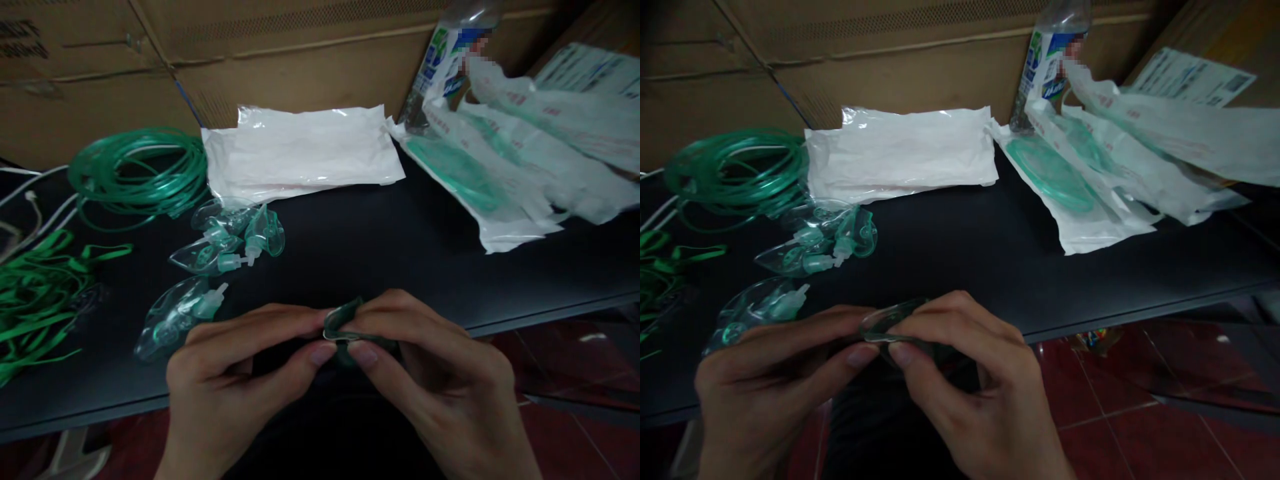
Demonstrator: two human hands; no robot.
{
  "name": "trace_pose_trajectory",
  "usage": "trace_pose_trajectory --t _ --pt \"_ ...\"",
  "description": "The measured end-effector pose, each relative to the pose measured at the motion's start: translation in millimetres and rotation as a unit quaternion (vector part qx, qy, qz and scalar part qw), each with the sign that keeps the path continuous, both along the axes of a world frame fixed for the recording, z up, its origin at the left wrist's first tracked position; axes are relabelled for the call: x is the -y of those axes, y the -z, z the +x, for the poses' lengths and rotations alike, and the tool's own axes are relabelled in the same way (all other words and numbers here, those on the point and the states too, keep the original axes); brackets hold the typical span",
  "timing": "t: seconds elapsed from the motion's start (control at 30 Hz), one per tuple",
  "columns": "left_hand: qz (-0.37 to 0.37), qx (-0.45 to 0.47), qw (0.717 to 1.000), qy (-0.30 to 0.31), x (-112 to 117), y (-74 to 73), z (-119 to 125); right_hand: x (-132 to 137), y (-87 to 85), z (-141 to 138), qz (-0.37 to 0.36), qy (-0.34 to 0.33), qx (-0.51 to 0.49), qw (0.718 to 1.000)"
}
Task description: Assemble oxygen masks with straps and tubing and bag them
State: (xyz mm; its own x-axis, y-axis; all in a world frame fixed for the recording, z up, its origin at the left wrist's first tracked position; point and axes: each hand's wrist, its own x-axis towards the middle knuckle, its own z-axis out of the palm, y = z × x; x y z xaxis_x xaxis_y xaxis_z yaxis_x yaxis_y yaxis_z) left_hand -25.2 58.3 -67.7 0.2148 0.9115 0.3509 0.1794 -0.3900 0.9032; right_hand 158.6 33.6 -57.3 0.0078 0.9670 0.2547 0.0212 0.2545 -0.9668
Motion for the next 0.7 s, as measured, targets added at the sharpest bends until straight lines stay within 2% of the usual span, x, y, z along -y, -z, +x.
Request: trace_pose_trajectory --t 0.13,0.37,0.7 --pt "-0.027 0.018 0.998 0.046 -3 -1.1 1 1 -0.4 3 0.008 -0.015 0.009 1.0" --pt "0.065 0.069 0.994 0.058 -4 -5.1 0 1 -18.2 6 0.036 -0.052 0.043 0.997" --pt "0.09 0.086 0.991 0.049 -2 -37.5 -2 3 -51.3 3 0.039 -0.077 0.043 0.995"
